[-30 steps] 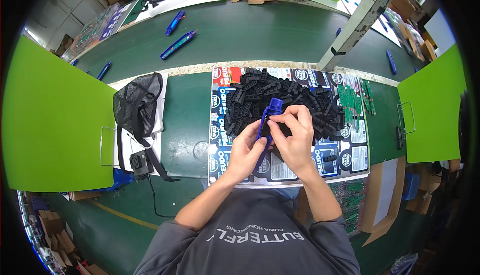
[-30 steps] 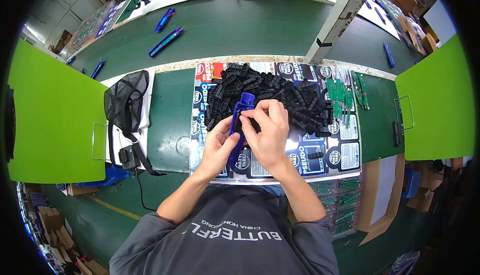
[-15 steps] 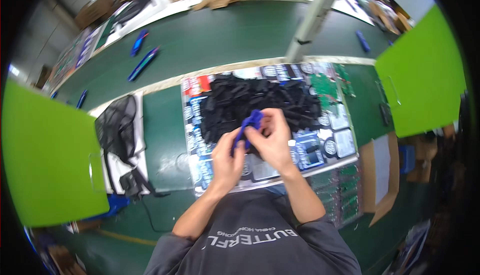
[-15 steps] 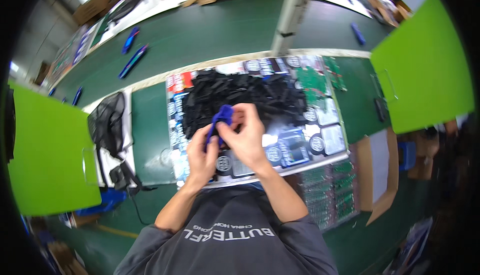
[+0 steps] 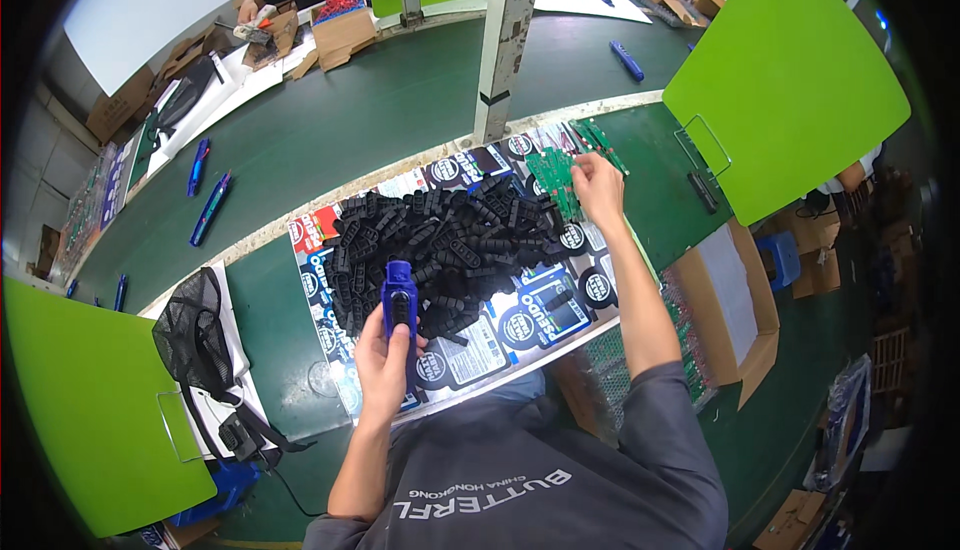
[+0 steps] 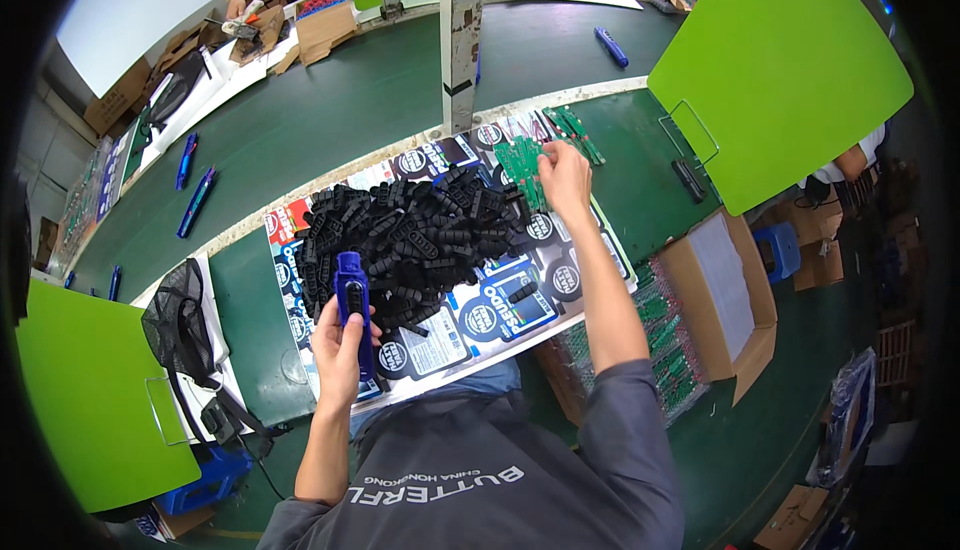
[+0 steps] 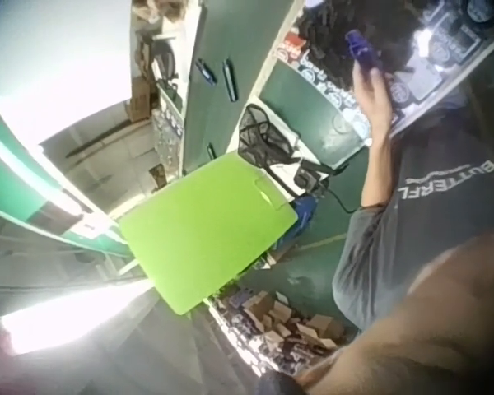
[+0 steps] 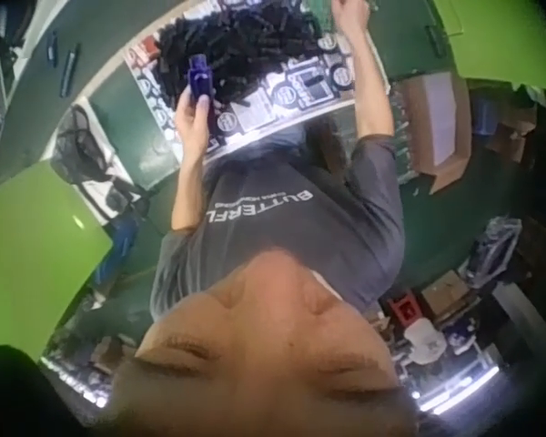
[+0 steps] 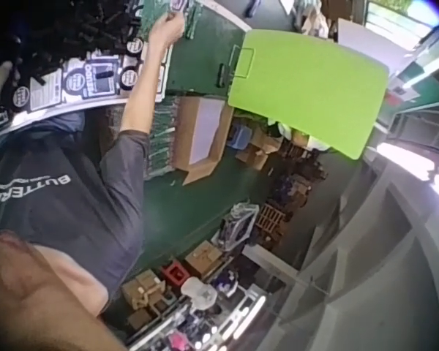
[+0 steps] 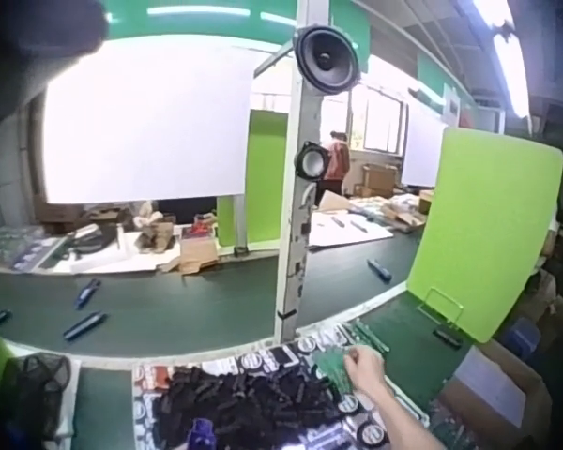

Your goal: The person assembles circuit boards into blue plastic housings by hand, then organizes the assembled units for packing.

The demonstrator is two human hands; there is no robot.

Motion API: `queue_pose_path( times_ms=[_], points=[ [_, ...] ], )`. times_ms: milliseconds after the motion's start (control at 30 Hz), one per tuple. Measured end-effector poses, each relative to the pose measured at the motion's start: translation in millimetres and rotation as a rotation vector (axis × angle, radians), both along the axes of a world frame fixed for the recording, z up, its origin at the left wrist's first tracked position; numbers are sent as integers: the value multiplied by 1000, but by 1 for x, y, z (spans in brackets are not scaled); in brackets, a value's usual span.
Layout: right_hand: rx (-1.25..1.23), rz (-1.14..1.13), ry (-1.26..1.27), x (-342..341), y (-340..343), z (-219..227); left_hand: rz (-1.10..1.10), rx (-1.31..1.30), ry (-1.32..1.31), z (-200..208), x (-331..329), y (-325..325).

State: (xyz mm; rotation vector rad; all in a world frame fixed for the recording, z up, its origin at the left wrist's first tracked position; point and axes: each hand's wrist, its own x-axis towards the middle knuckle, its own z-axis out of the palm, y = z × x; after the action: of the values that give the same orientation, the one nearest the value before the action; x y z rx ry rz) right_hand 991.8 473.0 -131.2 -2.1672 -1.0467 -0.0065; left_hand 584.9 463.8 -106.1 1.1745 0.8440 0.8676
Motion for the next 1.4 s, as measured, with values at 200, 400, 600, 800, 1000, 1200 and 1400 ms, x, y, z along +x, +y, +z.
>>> queue_pose_path(
  times_ms=[200,400,600,800,1000,1200,1400],
  points=[
    [-238,-32,-84,31,45,-21,-10,9,-12,-5,4,-5],
    [-113,-62,63,47,42,-14,-56,-22,-16,-3,7,-1],
    [303,233,315,-2,3,68,-24,-89,-60,-4,1,-1],
    [413,527,704,-103,-24,108,-20,-139,-193,-3,5,8],
    [417,694,783,-196,-28,109,-38,-212,-277,10,11,17],
    [352,777,817,-233,-6,102,18,-292,-377,3,3,18],
    [337,794,727,-250,-8,99,47,-273,-358,7,0,17]
  ],
)
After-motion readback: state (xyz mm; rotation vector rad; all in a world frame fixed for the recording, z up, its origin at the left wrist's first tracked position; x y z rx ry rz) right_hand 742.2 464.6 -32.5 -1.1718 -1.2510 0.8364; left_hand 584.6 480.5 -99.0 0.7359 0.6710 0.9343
